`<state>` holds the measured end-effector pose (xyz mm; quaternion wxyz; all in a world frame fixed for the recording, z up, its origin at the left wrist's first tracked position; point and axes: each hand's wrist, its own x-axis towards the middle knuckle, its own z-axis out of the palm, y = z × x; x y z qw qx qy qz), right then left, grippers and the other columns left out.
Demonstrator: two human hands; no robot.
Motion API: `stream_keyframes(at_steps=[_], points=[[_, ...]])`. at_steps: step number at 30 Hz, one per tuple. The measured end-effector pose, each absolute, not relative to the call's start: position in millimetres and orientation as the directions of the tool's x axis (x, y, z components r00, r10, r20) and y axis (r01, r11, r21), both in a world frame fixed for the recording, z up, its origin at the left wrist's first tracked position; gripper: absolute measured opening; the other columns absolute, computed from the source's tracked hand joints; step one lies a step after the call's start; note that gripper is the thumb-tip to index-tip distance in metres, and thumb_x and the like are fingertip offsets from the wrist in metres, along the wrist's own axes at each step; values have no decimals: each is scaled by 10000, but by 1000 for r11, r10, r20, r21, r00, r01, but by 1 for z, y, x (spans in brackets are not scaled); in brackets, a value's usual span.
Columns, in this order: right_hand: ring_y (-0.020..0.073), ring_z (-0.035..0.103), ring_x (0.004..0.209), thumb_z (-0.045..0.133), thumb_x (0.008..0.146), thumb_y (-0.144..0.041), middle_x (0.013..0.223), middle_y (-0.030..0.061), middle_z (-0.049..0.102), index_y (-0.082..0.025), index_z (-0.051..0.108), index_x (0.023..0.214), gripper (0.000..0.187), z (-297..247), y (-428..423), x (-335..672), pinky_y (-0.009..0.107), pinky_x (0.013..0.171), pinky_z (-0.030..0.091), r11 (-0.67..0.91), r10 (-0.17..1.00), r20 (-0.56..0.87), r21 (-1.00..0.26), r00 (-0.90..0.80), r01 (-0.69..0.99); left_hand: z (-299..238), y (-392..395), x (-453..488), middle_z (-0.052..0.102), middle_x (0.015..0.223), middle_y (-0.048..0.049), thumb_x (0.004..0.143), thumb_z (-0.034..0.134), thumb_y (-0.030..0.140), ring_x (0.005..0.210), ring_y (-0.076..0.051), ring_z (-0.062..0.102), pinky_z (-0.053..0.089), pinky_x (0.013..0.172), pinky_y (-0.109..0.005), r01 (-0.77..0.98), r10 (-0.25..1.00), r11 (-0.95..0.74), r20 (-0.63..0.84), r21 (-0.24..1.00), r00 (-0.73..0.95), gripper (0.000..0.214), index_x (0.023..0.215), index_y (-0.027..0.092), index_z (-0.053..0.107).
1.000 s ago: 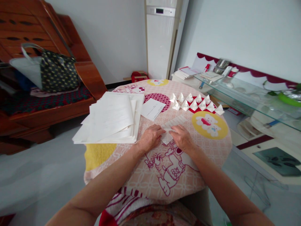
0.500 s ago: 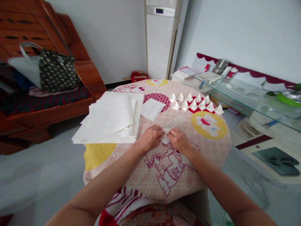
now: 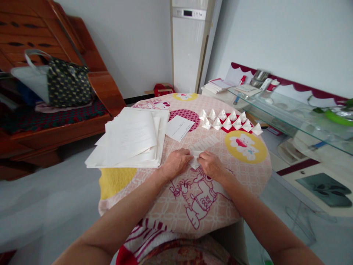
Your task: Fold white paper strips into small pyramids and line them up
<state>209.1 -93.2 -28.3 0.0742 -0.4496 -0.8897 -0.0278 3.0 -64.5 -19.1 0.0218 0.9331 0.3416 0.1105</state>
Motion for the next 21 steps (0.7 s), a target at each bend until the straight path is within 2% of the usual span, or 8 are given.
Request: stream_keyframes(at_steps=[4, 8, 10, 12, 15, 21], points=[[211, 574, 836, 543, 833, -40, 848, 101, 675, -154, 704, 732, 222, -30, -94, 211, 307, 751, 442, 564, 817, 202, -91, -540, 820, -18, -66, 3, 671, 994, -77, 959, 525, 157, 912, -200, 618, 521, 804, -314, 629, 631, -774, 185, 80, 753, 289, 1179, 216, 705], [187, 626, 805, 558, 787, -25, 842, 88, 704, -144, 746, 766, 224, -25, -90, 211, 273, 717, 456, 414, 908, 225, -349, -353, 841, -19, -66, 3, 659, 1007, -71, 972, 523, 188, 914, -201, 605, 520, 798, -316, 629, 626, -777, 164, 45, 762, 280, 1179, 242, 704], [173, 648, 777, 568, 787, -32, 837, 71, 732, -150, 774, 812, 238, -19, -84, 209, 254, 705, 460, 295, 955, 174, -482, -240, 825, -19, -66, 3, 654, 1010, -68, 973, 523, 191, 908, -198, 599, 518, 791, -313, 629, 626, -777, 158, 32, 764, 287, 1193, 251, 697], [168, 658, 737, 595, 795, -68, 790, 54, 747, -156, 786, 806, 210, -12, -76, 205, 245, 676, 453, 174, 984, 72, -545, -161, 820, -18, -66, 3, 649, 1020, -67, 973, 520, 191, 906, -193, 593, 516, 785, -308, 630, 625, -777, 150, 19, 766, 296, 1204, 260, 691], [180, 662, 706, 655, 782, -138, 728, 57, 745, -144, 793, 792, 138, -1, -65, 197, 246, 611, 421, 35, 993, -82, -499, -88, 866, -18, -66, 3, 645, 1031, -68, 970, 516, 184, 907, -186, 588, 514, 781, -298, 633, 628, -774, 130, 2, 767, 345, 1264, 284, 664], [180, 653, 693, 717, 711, -159, 710, 48, 728, -154, 781, 764, 83, 12, -47, 190, 244, 564, 392, -86, 971, -239, -403, -14, 911, -19, -66, 3, 638, 1019, -70, 958, 523, 176, 907, -192, 582, 522, 787, -309, 636, 633, -771, 126, 16, 764, 343, 1241, 285, 682]])
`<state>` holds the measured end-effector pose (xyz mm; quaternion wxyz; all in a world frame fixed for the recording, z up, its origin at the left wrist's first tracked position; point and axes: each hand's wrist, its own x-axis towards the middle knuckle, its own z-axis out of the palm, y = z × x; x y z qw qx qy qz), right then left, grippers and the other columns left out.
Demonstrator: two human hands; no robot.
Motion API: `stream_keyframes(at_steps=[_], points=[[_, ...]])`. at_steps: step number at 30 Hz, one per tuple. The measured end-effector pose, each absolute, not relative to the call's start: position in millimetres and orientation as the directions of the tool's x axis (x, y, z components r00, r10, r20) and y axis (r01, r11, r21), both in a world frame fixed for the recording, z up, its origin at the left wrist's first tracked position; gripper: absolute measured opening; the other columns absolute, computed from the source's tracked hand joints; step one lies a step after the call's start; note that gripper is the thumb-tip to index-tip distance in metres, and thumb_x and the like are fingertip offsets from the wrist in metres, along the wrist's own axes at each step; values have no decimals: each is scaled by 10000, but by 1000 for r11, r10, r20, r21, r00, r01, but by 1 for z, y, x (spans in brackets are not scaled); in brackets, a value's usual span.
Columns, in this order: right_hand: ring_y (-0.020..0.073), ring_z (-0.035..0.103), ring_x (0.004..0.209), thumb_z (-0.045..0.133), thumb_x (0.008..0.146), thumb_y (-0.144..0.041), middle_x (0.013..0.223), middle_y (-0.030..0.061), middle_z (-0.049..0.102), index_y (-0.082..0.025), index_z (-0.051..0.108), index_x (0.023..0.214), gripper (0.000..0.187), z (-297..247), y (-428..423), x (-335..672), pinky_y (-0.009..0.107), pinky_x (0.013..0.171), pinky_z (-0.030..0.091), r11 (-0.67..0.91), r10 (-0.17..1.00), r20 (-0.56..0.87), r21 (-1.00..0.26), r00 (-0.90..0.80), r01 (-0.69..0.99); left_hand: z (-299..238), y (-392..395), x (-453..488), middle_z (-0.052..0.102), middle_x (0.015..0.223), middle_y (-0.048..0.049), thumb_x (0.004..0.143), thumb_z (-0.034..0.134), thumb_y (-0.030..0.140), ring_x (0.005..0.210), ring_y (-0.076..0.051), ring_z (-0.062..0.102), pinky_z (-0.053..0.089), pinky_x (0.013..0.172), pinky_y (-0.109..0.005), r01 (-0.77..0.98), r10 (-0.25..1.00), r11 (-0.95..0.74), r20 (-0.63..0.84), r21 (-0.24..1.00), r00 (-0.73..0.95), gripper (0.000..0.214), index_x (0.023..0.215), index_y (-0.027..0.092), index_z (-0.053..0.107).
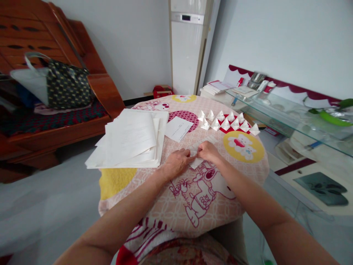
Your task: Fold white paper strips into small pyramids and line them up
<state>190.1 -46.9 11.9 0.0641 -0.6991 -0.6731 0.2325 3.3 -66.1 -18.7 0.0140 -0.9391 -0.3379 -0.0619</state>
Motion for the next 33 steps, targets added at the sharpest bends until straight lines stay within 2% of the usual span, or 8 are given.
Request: stream_keyframes(at_steps=[4, 15, 17, 21, 23, 26, 30, 33], points=[[165, 613, 626, 754, 679, -174, 629, 25, 671, -162, 743, 687, 18, 14, -43, 197, 247, 531, 372, -103, 963, -270, -394, -9, 913, -21, -65, 3, 639, 1003, -68, 959, 530, 194, 896, -200, 582, 513, 774, -319, 632, 630, -774, 155, 46, 761, 283, 1163, 273, 710], [160, 596, 557, 694, 678, -93, 498, 17, 593, -161, 659, 551, 148, 22, -58, 237, 243, 510, 384, -160, 967, -246, -360, 71, 919, -23, -64, 5, 642, 1008, -73, 956, 525, 179, 908, -199, 586, 499, 776, -307, 639, 641, -765, 172, 74, 748, 257, 1100, 255, 724], [144, 587, 526, 671, 690, -76, 505, 18, 603, -155, 658, 565, 148, 25, -58, 235, 230, 495, 391, -164, 975, -207, -419, 82, 893, -22, -64, 5, 647, 1007, -72, 954, 525, 173, 906, -197, 590, 499, 776, -306, 641, 643, -764, 168, 74, 748, 261, 1098, 253, 727], [109, 584, 468, 608, 779, -89, 569, 8, 656, -147, 682, 698, 125, 21, -59, 213, 191, 438, 386, -160, 978, -209, -709, 11, 687, -20, -65, 5, 660, 1008, -69, 940, 540, 163, 905, -196, 603, 504, 773, -305, 642, 644, -763, 167, 73, 746, 272, 1096, 259, 740], [100, 563, 437, 612, 769, -72, 533, -12, 629, -149, 673, 692, 124, 13, -59, 200, 182, 423, 372, -166, 970, -243, -733, -26, 660, -20, -65, 4, 670, 1010, -65, 930, 540, 147, 910, -196, 613, 511, 779, -304, 645, 651, -758, 181, 96, 738, 306, 1115, 277, 745], [104, 524, 413, 638, 756, -84, 464, -32, 570, -155, 673, 675, 113, 1, -60, 189, 199, 434, 366, -117, 973, -225, -692, -59, 712, -21, -64, 2, 692, 998, -57, 904, 537, 112, 927, -190, 638, 526, 814, -302, 643, 677, -736, 210, 211, 706, 348, 1112, 281, 760], [128, 586, 505, 742, 742, -181, 506, -18, 606, -164, 689, 686, 79, -6, -60, 188, 216, 508, 398, -98, 985, -169, -631, -14, 769, -25, -56, 0, 727, 962, -59, 865, 553, 98, 914, -180, 675, 546, 851, -297, 636, 770, -632, 262, 443, 582, 261, 947, 193, 782], [135, 603, 540, 772, 732, -206, 534, -11, 633, -169, 694, 685, 98, -4, -59, 188, 225, 546, 415, -116, 983, -185, -596, 5, 795, -27, -44, 0, 738, 994, -65, 814, 564, 67, 940, -182, 685, 564, 899, -316, 642, 841, -539, 300, 546, 451, 276, 963, 170, 772]])
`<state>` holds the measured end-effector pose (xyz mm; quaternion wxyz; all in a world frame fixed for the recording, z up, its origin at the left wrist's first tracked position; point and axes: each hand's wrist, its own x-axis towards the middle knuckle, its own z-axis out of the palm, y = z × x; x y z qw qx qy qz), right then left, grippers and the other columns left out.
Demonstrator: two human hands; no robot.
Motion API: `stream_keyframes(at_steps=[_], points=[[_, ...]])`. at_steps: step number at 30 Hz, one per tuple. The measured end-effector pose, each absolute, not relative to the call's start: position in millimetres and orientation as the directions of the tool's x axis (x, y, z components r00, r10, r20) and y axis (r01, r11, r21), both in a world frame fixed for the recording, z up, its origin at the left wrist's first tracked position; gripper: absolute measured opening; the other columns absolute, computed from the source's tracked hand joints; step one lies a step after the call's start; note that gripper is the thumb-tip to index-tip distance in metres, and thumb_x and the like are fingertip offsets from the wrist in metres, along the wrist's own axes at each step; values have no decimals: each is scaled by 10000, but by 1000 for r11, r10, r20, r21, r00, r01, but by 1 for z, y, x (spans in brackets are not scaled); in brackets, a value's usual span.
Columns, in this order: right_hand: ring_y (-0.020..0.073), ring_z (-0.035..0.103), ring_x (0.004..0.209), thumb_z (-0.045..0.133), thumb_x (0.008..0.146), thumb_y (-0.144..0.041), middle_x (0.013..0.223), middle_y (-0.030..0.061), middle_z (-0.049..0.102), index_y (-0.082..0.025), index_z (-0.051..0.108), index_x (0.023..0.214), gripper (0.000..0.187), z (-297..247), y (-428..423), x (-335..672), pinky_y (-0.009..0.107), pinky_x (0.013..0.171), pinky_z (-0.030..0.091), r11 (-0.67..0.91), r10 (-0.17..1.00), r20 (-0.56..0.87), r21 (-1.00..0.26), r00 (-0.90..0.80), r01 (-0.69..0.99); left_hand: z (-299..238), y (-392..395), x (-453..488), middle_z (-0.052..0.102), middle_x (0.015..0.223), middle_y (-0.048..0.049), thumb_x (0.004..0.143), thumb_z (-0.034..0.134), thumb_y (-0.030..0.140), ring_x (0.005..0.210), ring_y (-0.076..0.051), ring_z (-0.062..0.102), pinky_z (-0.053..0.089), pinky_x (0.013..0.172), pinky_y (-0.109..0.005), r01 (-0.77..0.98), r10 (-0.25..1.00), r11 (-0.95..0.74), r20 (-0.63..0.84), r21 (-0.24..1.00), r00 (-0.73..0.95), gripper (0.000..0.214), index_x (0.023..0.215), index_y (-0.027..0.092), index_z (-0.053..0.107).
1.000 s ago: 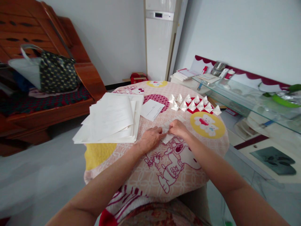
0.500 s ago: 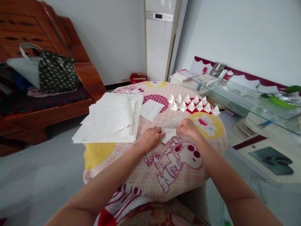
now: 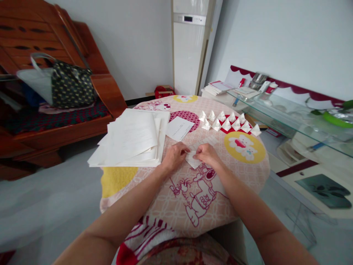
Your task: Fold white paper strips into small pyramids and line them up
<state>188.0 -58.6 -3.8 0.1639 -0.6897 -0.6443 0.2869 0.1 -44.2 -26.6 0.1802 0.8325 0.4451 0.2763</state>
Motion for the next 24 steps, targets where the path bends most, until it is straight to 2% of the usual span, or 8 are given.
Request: stream_keyframes(at_steps=[7, 12, 15, 20, 24], points=[[128, 579, 521, 785, 730, -196, 538, -15, 629, -168, 688, 701, 105, -4, -60, 187, 230, 540, 409, -107, 984, -178, -610, -4, 785, -29, -26, 13, 635, 1359, -120, 764, 739, 190, 1240, -283, 620, 506, 1095, -445, 709, 882, -467, 225, 529, 413, 439, 1203, 195, 731], [137, 605, 566, 781, 719, -169, 588, -5, 650, -166, 693, 695, 91, -6, -61, 187, 234, 560, 415, -71, 990, -142, -600, -19, 797, -35, -28, 22, 613, 1400, -133, 741, 788, 256, 1297, -328, 577, 482, 1110, -505, 737, 880, -475, 236, 481, 413, 501, 1234, 217, 711], [140, 610, 582, 785, 715, -176, 602, -5, 655, -168, 695, 694, 93, -6, -62, 187, 236, 567, 414, -58, 992, -127, -595, -23, 802, -35, -29, 23, 611, 1410, -119, 725, 781, 227, 1302, -323, 574, 484, 1110, -493, 742, 891, -452, 224, 494, 394, 511, 1232, 235, 709], [132, 595, 570, 792, 717, -174, 588, -13, 642, -172, 692, 683, 106, -7, -62, 188, 235, 566, 406, -53, 993, -116, -602, -22, 796, -33, -26, 18, 554, 1480, -164, 719, 678, 93, 1312, -311, 580, 476, 1127, -470, 722, 907, -406, 150, 560, 394, 549, 1261, 171, 704], [132, 584, 563, 791, 709, -175, 583, -14, 638, -171, 691, 685, 103, -5, -63, 188, 239, 559, 394, -73, 992, -126, -604, -4, 793, -34, -21, 11, 592, 1447, -150, 680, 624, 20, 1291, -308, 598, 509, 1093, -488, 674, 881, -450, 168, 586, 442, 599, 1253, 177, 708]])
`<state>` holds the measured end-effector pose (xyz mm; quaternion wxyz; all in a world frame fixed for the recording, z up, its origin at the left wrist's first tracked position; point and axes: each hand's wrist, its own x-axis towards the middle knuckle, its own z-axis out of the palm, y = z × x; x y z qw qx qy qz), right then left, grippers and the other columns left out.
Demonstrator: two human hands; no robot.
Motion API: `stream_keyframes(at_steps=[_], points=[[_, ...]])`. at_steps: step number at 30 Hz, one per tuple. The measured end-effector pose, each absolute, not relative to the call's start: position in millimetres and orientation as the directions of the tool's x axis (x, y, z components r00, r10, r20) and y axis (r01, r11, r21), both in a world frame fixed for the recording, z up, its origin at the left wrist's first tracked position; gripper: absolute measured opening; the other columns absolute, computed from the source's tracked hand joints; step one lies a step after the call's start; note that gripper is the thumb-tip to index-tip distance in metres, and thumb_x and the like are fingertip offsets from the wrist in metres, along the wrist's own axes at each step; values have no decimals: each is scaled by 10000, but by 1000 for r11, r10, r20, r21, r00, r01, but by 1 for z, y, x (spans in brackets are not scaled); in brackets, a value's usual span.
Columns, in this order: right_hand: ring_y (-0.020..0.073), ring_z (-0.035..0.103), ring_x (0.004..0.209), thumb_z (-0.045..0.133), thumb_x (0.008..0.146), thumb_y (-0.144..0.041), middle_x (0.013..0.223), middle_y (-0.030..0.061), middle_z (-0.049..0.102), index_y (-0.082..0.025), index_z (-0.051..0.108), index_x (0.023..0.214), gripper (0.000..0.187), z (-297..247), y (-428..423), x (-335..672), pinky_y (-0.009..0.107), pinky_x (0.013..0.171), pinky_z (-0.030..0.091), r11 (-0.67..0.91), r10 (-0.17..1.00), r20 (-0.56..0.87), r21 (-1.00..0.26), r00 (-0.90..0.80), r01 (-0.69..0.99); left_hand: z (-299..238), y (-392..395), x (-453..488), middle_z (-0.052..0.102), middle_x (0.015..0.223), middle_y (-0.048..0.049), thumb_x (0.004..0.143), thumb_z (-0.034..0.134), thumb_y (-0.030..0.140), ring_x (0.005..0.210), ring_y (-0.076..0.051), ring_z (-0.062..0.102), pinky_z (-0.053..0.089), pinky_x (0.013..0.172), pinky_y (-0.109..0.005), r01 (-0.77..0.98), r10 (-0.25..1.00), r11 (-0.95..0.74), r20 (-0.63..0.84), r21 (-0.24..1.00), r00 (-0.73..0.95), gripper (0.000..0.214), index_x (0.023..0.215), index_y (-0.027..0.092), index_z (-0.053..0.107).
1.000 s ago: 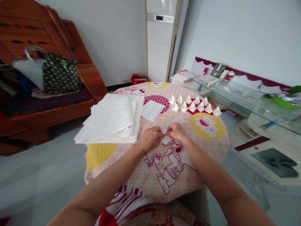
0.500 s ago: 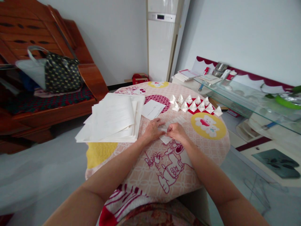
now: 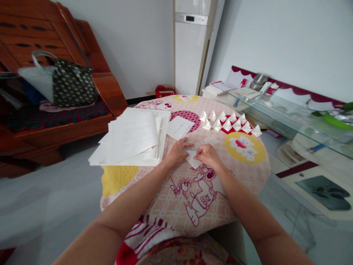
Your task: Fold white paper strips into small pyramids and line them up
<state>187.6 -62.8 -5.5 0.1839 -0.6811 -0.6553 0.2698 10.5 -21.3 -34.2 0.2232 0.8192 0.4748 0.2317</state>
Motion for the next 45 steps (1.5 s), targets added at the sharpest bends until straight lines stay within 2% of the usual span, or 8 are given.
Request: stream_keyframes(at_steps=[10, 16, 25, 30, 35, 37, 41, 45], points=[[128, 559, 549, 759, 706, -155, 548, -32, 605, -179, 667, 668, 103, 1, -67, 187, 236, 547, 363, -63, 993, -118, -609, -12, 790, -36, -24, -10, 662, 1375, -51, 704, 454, -52, 1258, -199, 618, 497, 1105, -373, 591, 824, -549, 264, 591, 501, 640, 1225, 210, 720], [127, 566, 557, 735, 721, -125, 584, -25, 629, -171, 670, 694, 84, -3, -70, 190, 239, 565, 388, -32, 992, -110, -669, -57, 742, -28, -39, 1, 733, 1186, -86, 830, 679, 211, 1132, -245, 656, 509, 1054, -393, 646, 816, -564, 230, 514, 530, 397, 1224, 197, 724], [172, 630, 673, 788, 681, -158, 739, 26, 716, -177, 757, 898, 221, -6, -69, 216, 275, 644, 442, 47, 999, 46, -589, -25, 807, -13, -39, 1, 759, 978, -45, 741, 742, 229, 922, -225, 676, 509, 876, -328, 698, 879, -404, 41, 591, 475, 319, 1057, 204, 771], [195, 666, 791, 781, 626, -125, 957, 78, 763, -161, 768, 987, 364, -5, -65, 229, 300, 727, 492, 119, 992, 115, -689, -54, 715, -9, -40, -1, 716, 783, -12, 731, 727, 248, 766, -186, 633, 454, 718, -284, 664, 884, -372, 29, 648, 467, 157, 857, 164, 768], [131, 548, 585, 704, 687, -204, 626, -26, 636, -158, 722, 739, 72, -2, -67, 233, 236, 543, 386, 142, 984, 47, -795, -173, 590, -14, -39, -3, 681, 735, 3, 767, 690, 241, 699, -150, 592, 431, 669, -263, 559, 892, -389, 148, 732, 427, 115, 811, 145, 734], [126, 513, 561, 688, 708, -225, 572, -37, 579, -161, 673, 662, 80, -2, -67, 233, 238, 528, 357, 178, 980, 92, -800, -175, 573, -15, -39, -3, 700, 798, -16, 787, 675, 223, 744, -159, 609, 452, 708, -270, 512, 872, -464, 272, 723, 406, 107, 843, 148, 728], [166, 581, 680, 638, 745, -169, 706, 12, 660, -180, 662, 713, 41, -2, -66, 227, 276, 649, 438, 390, 912, 384, -705, -143, 592, -14, -41, -4, 697, 844, -48, 848, 626, 181, 834, -182, 619, 475, 791, -300, 449, 755, -655, 513, 608, 408, 68, 848, 163, 692], [227, 580, 842, 540, 778, -68, 829, 76, 663, -189, 667, 795, 176, -3, -68, 219, 340, 776, 449, 542, 773, 586, -407, -245, 736, -13, -41, -6, 675, 862, -61, 847, 554, 92, 876, -198, 607, 479, 821, -316, 506, 676, -732, 582, 457, 453, 146, 879, 175, 670]])
